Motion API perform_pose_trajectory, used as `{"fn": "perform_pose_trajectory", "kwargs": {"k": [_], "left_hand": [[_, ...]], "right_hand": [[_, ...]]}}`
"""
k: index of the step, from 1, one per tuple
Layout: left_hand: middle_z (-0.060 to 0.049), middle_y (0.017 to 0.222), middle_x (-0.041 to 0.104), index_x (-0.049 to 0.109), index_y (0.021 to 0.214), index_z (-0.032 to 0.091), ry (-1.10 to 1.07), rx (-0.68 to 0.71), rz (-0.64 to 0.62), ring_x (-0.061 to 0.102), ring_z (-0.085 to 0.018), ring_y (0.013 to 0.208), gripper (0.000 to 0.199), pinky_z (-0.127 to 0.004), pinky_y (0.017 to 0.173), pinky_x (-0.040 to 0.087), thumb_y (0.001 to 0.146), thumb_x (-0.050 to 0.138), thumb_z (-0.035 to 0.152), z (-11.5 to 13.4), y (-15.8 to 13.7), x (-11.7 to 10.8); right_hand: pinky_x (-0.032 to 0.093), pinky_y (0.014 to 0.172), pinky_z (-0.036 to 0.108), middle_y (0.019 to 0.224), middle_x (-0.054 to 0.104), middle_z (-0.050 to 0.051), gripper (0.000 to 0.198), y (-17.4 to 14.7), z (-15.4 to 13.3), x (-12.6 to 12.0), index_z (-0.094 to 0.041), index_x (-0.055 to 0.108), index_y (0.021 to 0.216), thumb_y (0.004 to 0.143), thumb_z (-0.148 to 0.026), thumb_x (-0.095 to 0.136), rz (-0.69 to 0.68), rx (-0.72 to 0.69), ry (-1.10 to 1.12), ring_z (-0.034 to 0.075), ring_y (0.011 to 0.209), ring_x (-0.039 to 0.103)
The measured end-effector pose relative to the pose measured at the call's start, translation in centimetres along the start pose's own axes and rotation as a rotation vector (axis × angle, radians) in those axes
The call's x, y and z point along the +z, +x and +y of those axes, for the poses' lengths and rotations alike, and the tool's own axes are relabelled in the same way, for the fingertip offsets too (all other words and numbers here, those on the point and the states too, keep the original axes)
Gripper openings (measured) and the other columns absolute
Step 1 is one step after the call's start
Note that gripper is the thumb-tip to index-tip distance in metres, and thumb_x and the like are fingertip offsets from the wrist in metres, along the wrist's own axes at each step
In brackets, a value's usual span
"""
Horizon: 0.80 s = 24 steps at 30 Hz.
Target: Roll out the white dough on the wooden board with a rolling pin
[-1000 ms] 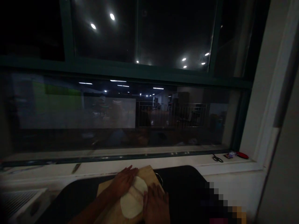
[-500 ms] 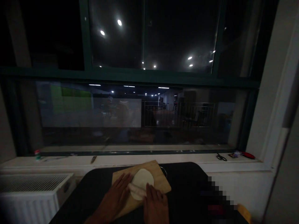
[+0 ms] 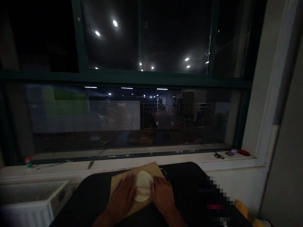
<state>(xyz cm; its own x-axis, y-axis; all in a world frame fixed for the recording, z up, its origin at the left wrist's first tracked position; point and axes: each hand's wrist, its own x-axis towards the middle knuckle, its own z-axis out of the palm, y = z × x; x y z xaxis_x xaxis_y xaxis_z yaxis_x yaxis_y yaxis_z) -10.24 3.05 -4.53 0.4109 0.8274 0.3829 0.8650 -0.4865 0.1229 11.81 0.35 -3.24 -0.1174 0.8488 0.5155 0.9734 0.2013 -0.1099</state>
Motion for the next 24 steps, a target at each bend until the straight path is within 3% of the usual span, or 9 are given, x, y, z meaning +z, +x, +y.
{"fn": "perform_pose_trajectory", "kwargs": {"k": [6, 10, 16, 20, 24], "left_hand": [[-0.012, 0.146, 0.048, 0.046, 0.141, 0.015, -0.019, -0.089, -0.073, 0.047, -0.025, 0.132, 0.055, -0.043, 0.109, 0.037, 0.099, 0.023, 0.04, -0.3, 4.2, 0.3], [-0.013, 0.137, 0.056, 0.047, 0.139, 0.018, 0.041, -0.127, -0.077, 0.051, -0.028, 0.125, 0.05, -0.047, 0.103, 0.037, 0.096, 0.028, 0.033, -0.4, 6.4, 0.4], [-0.01, 0.115, 0.063, 0.061, 0.121, 0.026, 0.08, -0.147, -0.048, 0.056, -0.028, 0.11, 0.041, -0.044, 0.089, 0.043, 0.093, 0.032, 0.031, -1.3, 9.5, 1.0], [-0.013, 0.131, 0.058, 0.056, 0.13, 0.023, 0.092, -0.178, -0.026, 0.05, -0.031, 0.122, 0.045, -0.051, 0.097, 0.038, 0.092, 0.033, 0.031, -1.7, 10.4, 1.9], [-0.009, 0.144, 0.051, 0.052, 0.135, 0.021, 0.072, -0.142, -0.01, 0.042, -0.028, 0.133, 0.047, -0.048, 0.108, 0.031, 0.092, 0.034, 0.028, -1.3, 9.0, 2.5]], "right_hand": [[0.04, 0.088, 0.031, 0.101, 0.068, 0.007, 0.047, 4.5, 2.1, 1.6, -0.023, 0.069, 0.091, 0.101, -0.039, 0.026, -0.06, 0.008, 0.009, 0.02, 0.099, 0.059], [0.04, 0.091, 0.038, 0.117, 0.065, 0.011, 0.043, 7.4, 3.2, 2.8, -0.023, 0.068, 0.105, 0.1, -0.042, 0.03, -0.13, 0.061, -0.028, 0.026, 0.112, 0.055], [0.044, 0.087, 0.041, 0.105, 0.068, 0.015, 0.042, 11.2, 4.2, 4.5, -0.019, 0.068, 0.105, 0.099, -0.036, 0.03, -0.203, 0.085, -0.033, 0.028, 0.104, 0.059], [0.045, 0.084, 0.045, 0.112, 0.066, 0.016, 0.042, 12.2, 4.5, 5.4, -0.018, 0.067, 0.11, 0.096, -0.033, 0.03, -0.198, 0.16, -0.04, 0.03, 0.105, 0.059], [0.043, 0.091, 0.044, 0.126, 0.061, 0.013, 0.043, 10.1, 4.4, 5.4, -0.02, 0.058, 0.127, 0.094, -0.03, 0.034, -0.22, 0.164, -0.02, 0.027, 0.114, 0.056]]}}
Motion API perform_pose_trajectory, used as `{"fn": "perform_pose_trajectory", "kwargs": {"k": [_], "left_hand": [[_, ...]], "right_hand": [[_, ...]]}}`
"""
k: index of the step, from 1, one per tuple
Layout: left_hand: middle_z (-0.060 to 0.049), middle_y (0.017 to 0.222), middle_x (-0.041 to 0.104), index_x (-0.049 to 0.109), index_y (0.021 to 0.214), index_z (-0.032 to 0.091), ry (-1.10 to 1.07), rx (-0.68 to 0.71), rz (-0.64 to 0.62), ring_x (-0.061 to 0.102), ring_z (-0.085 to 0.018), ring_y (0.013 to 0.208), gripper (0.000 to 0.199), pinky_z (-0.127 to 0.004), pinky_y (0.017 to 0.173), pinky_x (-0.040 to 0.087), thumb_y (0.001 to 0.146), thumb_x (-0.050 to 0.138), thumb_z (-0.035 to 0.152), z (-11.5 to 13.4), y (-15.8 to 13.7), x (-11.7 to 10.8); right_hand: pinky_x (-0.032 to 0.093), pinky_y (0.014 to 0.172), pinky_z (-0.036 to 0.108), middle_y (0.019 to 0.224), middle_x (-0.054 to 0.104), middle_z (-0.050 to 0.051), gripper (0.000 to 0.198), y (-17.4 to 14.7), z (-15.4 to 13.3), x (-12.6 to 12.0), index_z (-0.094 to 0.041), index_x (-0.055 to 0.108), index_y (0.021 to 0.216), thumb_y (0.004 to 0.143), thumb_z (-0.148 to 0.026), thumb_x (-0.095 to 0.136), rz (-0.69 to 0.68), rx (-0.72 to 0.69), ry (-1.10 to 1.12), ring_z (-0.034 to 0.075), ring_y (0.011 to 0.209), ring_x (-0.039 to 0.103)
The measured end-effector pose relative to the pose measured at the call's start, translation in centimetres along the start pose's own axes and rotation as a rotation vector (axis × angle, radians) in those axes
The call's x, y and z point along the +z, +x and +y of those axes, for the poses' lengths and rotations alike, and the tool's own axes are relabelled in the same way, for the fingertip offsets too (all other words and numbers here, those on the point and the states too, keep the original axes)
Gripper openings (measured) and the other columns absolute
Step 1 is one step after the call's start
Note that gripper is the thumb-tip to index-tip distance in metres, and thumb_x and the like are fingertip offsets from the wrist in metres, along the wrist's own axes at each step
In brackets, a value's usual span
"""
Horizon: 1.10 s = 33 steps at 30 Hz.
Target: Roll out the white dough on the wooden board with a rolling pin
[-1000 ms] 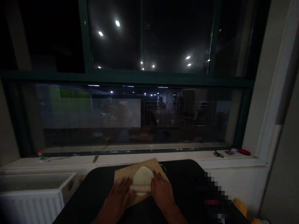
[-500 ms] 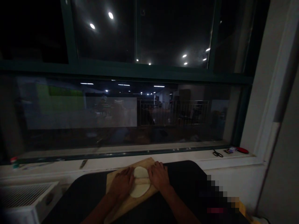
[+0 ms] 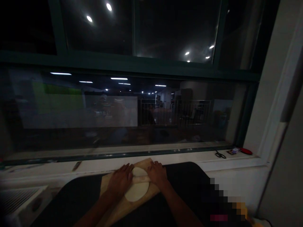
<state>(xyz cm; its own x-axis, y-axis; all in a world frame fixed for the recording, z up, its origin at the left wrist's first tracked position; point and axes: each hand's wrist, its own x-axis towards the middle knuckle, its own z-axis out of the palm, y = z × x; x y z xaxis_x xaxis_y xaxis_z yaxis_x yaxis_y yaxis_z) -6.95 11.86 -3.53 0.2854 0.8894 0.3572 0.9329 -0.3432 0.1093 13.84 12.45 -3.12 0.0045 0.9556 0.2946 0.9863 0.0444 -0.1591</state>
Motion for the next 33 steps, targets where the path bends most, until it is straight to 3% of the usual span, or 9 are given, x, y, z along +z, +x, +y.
{"fn": "perform_pose_trajectory", "kwargs": {"k": [5, 8, 14, 17, 19, 24, 27, 29, 33], "left_hand": [[-0.007, 0.143, 0.053, 0.049, 0.139, 0.019, -0.037, 0.102, 0.011, 0.047, -0.025, 0.131, 0.048, -0.046, 0.111, 0.032, 0.096, 0.029, 0.03, 0.1, -2.8, -0.6], [-0.006, 0.145, 0.05, 0.045, 0.142, 0.018, -0.048, 0.166, -0.003, 0.045, -0.023, 0.133, 0.05, -0.047, 0.115, 0.027, 0.099, 0.025, 0.032, -0.3, -4.4, -1.1], [-0.002, 0.153, 0.036, 0.034, 0.148, 0.023, -0.056, 0.231, 0.02, 0.029, -0.022, 0.143, 0.052, -0.047, 0.118, 0.022, 0.1, 0.025, 0.041, -1.4, -8.5, -1.2], [-0.001, 0.155, 0.032, 0.031, 0.149, 0.025, -0.096, 0.203, 0.012, 0.025, -0.023, 0.144, 0.054, -0.049, 0.119, 0.02, 0.1, 0.026, 0.045, -1.4, -10.6, -1.6], [-0.002, 0.153, 0.038, 0.036, 0.147, 0.025, -0.169, 0.163, -0.044, 0.031, -0.023, 0.142, 0.054, -0.047, 0.118, 0.023, 0.099, 0.027, 0.048, -1.4, -11.0, -2.3], [-0.006, 0.138, 0.057, 0.052, 0.135, 0.02, -0.353, 0.063, -0.126, 0.052, -0.02, 0.127, 0.045, -0.034, 0.109, 0.038, 0.096, 0.034, 0.033, -1.0, -6.4, -4.2], [-0.01, 0.14, 0.054, 0.051, 0.134, 0.016, -0.364, 0.144, -0.111, 0.046, -0.022, 0.131, 0.047, -0.037, 0.113, 0.031, 0.089, 0.041, 0.024, -0.2, -1.5, -4.1], [-0.011, 0.143, 0.05, 0.049, 0.136, 0.017, -0.382, 0.217, -0.178, 0.043, -0.023, 0.133, 0.053, -0.038, 0.113, 0.03, 0.083, 0.048, 0.024, 0.5, 1.3, -3.5], [-0.006, 0.127, 0.065, 0.065, 0.119, 0.026, -0.435, 0.311, -0.362, 0.057, -0.028, 0.118, 0.053, -0.04, 0.104, 0.041, 0.066, 0.07, 0.029, 1.1, 5.1, -2.5]], "right_hand": [[0.03, 0.106, 0.046, 0.138, 0.053, 0.013, 0.043, -5.1, -0.8, -0.8, -0.017, 0.06, 0.126, 0.095, -0.03, 0.032, 0.05, -0.003, 0.0, 0.027, 0.129, 0.044], [0.032, 0.105, 0.041, 0.128, 0.061, 0.014, 0.042, -8.1, -1.9, -1.6, -0.014, 0.063, 0.119, 0.097, -0.027, 0.03, 0.127, -0.007, -0.001, 0.025, 0.122, 0.052], [0.037, 0.099, 0.037, 0.132, 0.058, 0.012, 0.043, -12.9, -3.7, -2.5, -0.016, 0.053, 0.134, 0.099, -0.027, 0.029, 0.173, -0.027, -0.002, 0.025, 0.12, 0.052], [0.041, 0.092, 0.041, 0.125, 0.062, 0.011, 0.042, -14.0, -3.9, -2.6, -0.021, 0.053, 0.134, 0.1, -0.03, 0.031, 0.183, -0.043, 0.005, 0.027, 0.113, 0.055], [0.039, 0.094, 0.042, 0.121, 0.064, 0.011, 0.041, -13.6, -3.7, -2.8, -0.022, 0.056, 0.13, 0.1, -0.033, 0.031, 0.202, -0.071, 0.028, 0.027, 0.113, 0.056], [0.043, 0.088, 0.032, 0.102, 0.071, 0.007, 0.047, -9.8, -0.8, -2.8, -0.023, 0.063, 0.117, 0.102, -0.038, 0.021, 0.171, -0.119, 0.233, 0.021, 0.096, 0.065], [0.044, 0.086, 0.029, 0.1, 0.073, 0.006, 0.054, -7.5, 1.8, -1.9, -0.024, 0.067, 0.109, 0.102, -0.041, 0.016, 0.15, -0.138, 0.43, 0.02, 0.094, 0.067], [0.044, 0.09, 0.03, 0.105, 0.072, 0.006, 0.059, -6.6, 3.3, -1.1, -0.024, 0.069, 0.107, 0.101, -0.046, 0.014, 0.172, -0.102, 0.581, 0.02, 0.099, 0.066], [0.044, 0.092, 0.031, 0.103, 0.073, 0.007, 0.066, -6.2, 4.8, 0.0, -0.023, 0.072, 0.101, 0.098, -0.058, 0.015, 0.184, -0.022, 0.815, 0.022, 0.101, 0.065]]}}
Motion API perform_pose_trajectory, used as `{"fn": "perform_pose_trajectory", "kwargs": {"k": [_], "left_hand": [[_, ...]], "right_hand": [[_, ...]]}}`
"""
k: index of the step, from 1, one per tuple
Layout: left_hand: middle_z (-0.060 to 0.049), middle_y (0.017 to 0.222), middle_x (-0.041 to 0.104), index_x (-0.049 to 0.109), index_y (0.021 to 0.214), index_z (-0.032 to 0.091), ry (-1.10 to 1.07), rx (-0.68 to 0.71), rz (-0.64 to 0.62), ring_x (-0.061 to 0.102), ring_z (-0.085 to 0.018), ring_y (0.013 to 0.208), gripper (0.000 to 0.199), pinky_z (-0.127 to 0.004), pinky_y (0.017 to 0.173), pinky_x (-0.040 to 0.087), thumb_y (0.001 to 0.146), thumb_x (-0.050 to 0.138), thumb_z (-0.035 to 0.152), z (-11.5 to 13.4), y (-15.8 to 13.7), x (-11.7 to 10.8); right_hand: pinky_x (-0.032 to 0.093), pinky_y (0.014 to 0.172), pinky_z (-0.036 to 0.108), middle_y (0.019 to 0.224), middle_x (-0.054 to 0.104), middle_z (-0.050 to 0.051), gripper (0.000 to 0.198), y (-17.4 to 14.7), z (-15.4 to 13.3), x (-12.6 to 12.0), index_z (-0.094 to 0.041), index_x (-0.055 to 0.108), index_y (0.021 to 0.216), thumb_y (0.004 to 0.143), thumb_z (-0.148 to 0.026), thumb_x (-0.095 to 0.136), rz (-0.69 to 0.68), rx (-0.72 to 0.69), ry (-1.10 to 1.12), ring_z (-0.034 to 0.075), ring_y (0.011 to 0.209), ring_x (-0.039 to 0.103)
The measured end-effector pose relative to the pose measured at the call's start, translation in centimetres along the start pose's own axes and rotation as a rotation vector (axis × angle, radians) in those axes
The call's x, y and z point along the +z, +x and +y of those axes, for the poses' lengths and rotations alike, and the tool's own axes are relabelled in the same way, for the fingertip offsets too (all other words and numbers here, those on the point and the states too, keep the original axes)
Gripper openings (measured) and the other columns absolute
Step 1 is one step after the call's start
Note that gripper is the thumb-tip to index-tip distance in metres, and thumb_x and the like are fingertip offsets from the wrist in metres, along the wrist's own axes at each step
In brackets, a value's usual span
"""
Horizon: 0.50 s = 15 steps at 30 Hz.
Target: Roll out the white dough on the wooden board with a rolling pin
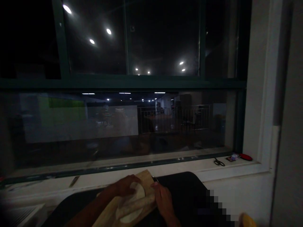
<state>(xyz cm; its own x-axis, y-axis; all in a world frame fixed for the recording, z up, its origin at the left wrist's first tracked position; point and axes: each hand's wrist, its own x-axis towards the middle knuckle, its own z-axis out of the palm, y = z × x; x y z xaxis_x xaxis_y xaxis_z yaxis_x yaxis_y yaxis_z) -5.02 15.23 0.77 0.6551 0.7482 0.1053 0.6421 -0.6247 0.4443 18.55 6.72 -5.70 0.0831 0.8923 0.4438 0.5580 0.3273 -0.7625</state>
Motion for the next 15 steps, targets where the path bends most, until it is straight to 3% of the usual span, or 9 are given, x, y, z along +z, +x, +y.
{"fn": "perform_pose_trajectory", "kwargs": {"k": [4, 6, 11, 13, 15], "left_hand": [[-0.002, 0.095, 0.074, 0.075, 0.091, 0.025, -0.131, -0.003, -0.074, 0.066, -0.026, 0.094, 0.034, -0.036, 0.087, 0.05, 0.064, 0.075, 0.045, -0.6, 1.4, -1.4], [-0.002, 0.083, 0.073, 0.075, 0.083, 0.021, -0.206, -0.038, -0.066, 0.067, -0.024, 0.082, 0.037, -0.033, 0.076, 0.052, 0.067, 0.071, 0.054, -0.9, 1.5, -2.0], [-0.01, 0.1, 0.072, 0.064, 0.113, 0.014, -0.322, -0.207, 0.143, 0.068, -0.022, 0.085, 0.064, -0.032, 0.069, 0.053, 0.088, 0.036, 0.065, -1.2, -0.8, -1.1], [-0.011, 0.098, 0.072, 0.061, 0.115, 0.015, -0.312, -0.29, 0.194, 0.069, -0.024, 0.082, 0.062, -0.034, 0.068, 0.053, 0.087, 0.038, 0.065, -1.7, -2.8, -0.6], [-0.009, 0.088, 0.073, 0.063, 0.107, 0.018, -0.25, -0.373, 0.235, 0.069, -0.026, 0.08, 0.053, -0.037, 0.071, 0.053, 0.081, 0.052, 0.062, -2.5, -5.2, -0.4]], "right_hand": [[0.045, 0.091, 0.032, 0.097, 0.073, 0.007, 0.071, 0.1, 0.2, -0.1, -0.023, 0.073, 0.095, 0.095, -0.066, 0.016, 0.039, 0.051, 0.077, 0.023, 0.097, 0.065], [0.046, 0.088, 0.033, 0.093, 0.072, 0.008, 0.075, 0.3, 0.0, -0.2, -0.022, 0.073, 0.091, 0.093, -0.068, 0.015, 0.061, 0.087, 0.095, 0.024, 0.094, 0.065], [0.047, 0.086, 0.034, 0.09, 0.072, 0.009, 0.077, 0.4, -0.3, -0.3, -0.021, 0.073, 0.088, 0.092, -0.07, 0.014, 0.056, 0.115, 0.117, 0.025, 0.091, 0.065], [0.047, 0.086, 0.034, 0.091, 0.072, 0.009, 0.076, 0.2, -0.2, -0.3, -0.021, 0.073, 0.089, 0.092, -0.069, 0.015, 0.052, 0.101, 0.113, 0.025, 0.092, 0.065], [0.047, 0.086, 0.033, 0.092, 0.072, 0.008, 0.073, 0.1, 0.0, -0.3, -0.023, 0.073, 0.09, 0.093, -0.068, 0.016, 0.049, 0.095, 0.101, 0.025, 0.093, 0.065]]}}
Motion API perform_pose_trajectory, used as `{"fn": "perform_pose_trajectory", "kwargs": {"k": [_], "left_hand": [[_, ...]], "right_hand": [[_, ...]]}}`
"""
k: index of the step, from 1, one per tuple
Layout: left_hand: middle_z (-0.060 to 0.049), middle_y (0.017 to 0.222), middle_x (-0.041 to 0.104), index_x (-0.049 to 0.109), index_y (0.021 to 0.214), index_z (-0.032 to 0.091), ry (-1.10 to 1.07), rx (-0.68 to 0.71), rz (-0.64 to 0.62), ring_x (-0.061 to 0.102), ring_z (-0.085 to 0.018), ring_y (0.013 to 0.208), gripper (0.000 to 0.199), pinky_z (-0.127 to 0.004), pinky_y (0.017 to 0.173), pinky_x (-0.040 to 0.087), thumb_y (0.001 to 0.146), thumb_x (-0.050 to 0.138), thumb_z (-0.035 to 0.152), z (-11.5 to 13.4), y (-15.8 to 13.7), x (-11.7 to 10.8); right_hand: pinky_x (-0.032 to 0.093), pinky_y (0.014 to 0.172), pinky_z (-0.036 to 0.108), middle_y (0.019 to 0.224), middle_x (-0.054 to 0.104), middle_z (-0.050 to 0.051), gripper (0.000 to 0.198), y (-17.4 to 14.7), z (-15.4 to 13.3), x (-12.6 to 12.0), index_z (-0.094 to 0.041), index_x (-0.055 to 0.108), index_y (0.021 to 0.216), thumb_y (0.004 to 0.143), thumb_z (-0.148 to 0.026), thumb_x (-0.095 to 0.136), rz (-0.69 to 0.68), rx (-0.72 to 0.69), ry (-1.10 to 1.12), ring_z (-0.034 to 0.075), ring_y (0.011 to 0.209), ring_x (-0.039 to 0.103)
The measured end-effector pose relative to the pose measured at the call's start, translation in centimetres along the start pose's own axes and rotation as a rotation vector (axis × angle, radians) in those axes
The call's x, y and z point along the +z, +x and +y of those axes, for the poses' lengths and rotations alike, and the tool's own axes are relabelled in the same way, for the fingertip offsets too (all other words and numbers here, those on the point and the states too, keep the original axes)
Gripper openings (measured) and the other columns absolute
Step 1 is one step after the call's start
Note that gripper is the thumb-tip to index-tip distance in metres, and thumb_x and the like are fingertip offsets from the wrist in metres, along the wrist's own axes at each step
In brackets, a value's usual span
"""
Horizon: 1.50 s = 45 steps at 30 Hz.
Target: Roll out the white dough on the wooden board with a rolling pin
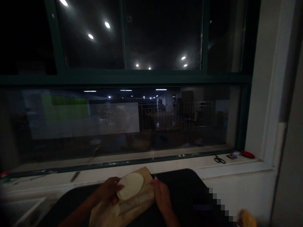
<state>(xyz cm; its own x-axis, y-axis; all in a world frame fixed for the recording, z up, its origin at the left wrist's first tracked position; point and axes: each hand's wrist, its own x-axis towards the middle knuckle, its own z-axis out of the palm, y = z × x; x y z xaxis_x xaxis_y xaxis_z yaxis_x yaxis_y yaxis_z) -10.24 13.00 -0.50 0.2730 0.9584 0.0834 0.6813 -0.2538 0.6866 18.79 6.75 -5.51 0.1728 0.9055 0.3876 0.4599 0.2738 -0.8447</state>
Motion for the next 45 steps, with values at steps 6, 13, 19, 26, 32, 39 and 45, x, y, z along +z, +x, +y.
{"fn": "perform_pose_trajectory", "kwargs": {"k": [6, 13, 19, 26, 32, 39, 45], "left_hand": [[-0.013, 0.132, 0.06, 0.046, 0.134, 0.017, 0.37, -0.058, 0.266, 0.049, -0.025, 0.128, 0.048, -0.041, 0.107, 0.036, 0.092, 0.032, 0.035, -4.8, -5.2, -0.3], [-0.011, 0.152, 0.039, 0.047, 0.14, 0.015, 0.48, 0.02, 0.312, 0.018, -0.029, 0.146, 0.054, -0.05, 0.117, 0.024, 0.095, 0.034, 0.042, -5.9, -7.9, 5.6], [-0.006, 0.146, 0.048, 0.056, 0.133, 0.022, 0.236, 0.208, 0.067, 0.04, -0.025, 0.137, 0.049, -0.041, 0.113, 0.033, 0.094, 0.038, 0.045, -2.4, -7.9, 2.5], [-0.01, 0.139, 0.056, 0.052, 0.134, 0.015, 0.211, 0.13, 0.157, 0.048, -0.021, 0.13, 0.055, -0.036, 0.111, 0.034, 0.098, 0.02, 0.042, 5.3, -5.8, 2.8], [-0.017, 0.147, 0.045, 0.051, 0.136, 0.012, 0.473, -0.066, 0.148, 0.034, -0.035, 0.139, 0.052, -0.06, 0.11, 0.024, 0.098, 0.022, 0.032, 6.8, -7.1, 8.0], [-0.019, 0.149, 0.042, 0.044, 0.142, 0.008, 0.516, -0.035, 0.208, 0.034, -0.036, 0.139, 0.055, -0.06, 0.112, 0.023, 0.098, 0.023, 0.034, 7.5, -7.2, 10.2], [-0.017, 0.147, 0.044, 0.048, 0.14, 0.008, 0.632, 0.157, 0.395, 0.031, -0.034, 0.14, 0.057, -0.056, 0.114, 0.023, 0.097, 0.031, 0.042, 8.1, -8.2, 11.5]], "right_hand": [[0.048, 0.084, 0.034, 0.088, 0.073, 0.007, 0.071, 1.5, -0.1, 0.0, -0.024, 0.071, 0.079, 0.095, -0.062, 0.012, 0.024, 0.081, -0.141, 0.024, 0.088, 0.066], [0.047, 0.078, 0.039, 0.09, 0.072, 0.011, 0.062, -3.3, -0.3, -0.6, -0.026, 0.072, 0.095, 0.095, -0.057, 0.018, -0.004, 0.027, -0.526, 0.029, 0.087, 0.066], [0.043, 0.082, 0.037, 0.087, 0.073, 0.009, 0.059, -5.2, -3.8, -3.6, -0.024, 0.073, 0.085, 0.1, -0.041, 0.017, -0.148, -0.11, -0.806, 0.026, 0.086, 0.066], [0.038, 0.085, 0.027, 0.095, 0.074, 0.003, 0.046, 5.9, -8.5, -0.6, -0.025, 0.072, 0.09, 0.1, -0.039, 0.03, -0.356, -0.295, -0.853, 0.018, 0.094, 0.065], [0.041, 0.086, 0.027, 0.102, 0.073, 0.002, 0.031, 7.8, -6.2, 3.8, -0.026, 0.071, 0.094, 0.096, -0.037, 0.043, -0.485, -0.324, -0.83, 0.018, 0.099, 0.064], [0.037, 0.101, 0.028, 0.117, 0.068, 0.005, 0.042, 4.9, -2.7, 2.0, -0.022, 0.066, 0.115, 0.101, -0.029, 0.028, -0.41, -0.344, -0.745, 0.015, 0.116, 0.054], [0.034, 0.107, 0.029, 0.132, 0.059, 0.007, 0.05, 0.8, -2.2, -1.8, -0.016, 0.053, 0.135, 0.102, -0.032, 0.019, -0.3, -0.357, -0.709, 0.016, 0.127, 0.045]]}}
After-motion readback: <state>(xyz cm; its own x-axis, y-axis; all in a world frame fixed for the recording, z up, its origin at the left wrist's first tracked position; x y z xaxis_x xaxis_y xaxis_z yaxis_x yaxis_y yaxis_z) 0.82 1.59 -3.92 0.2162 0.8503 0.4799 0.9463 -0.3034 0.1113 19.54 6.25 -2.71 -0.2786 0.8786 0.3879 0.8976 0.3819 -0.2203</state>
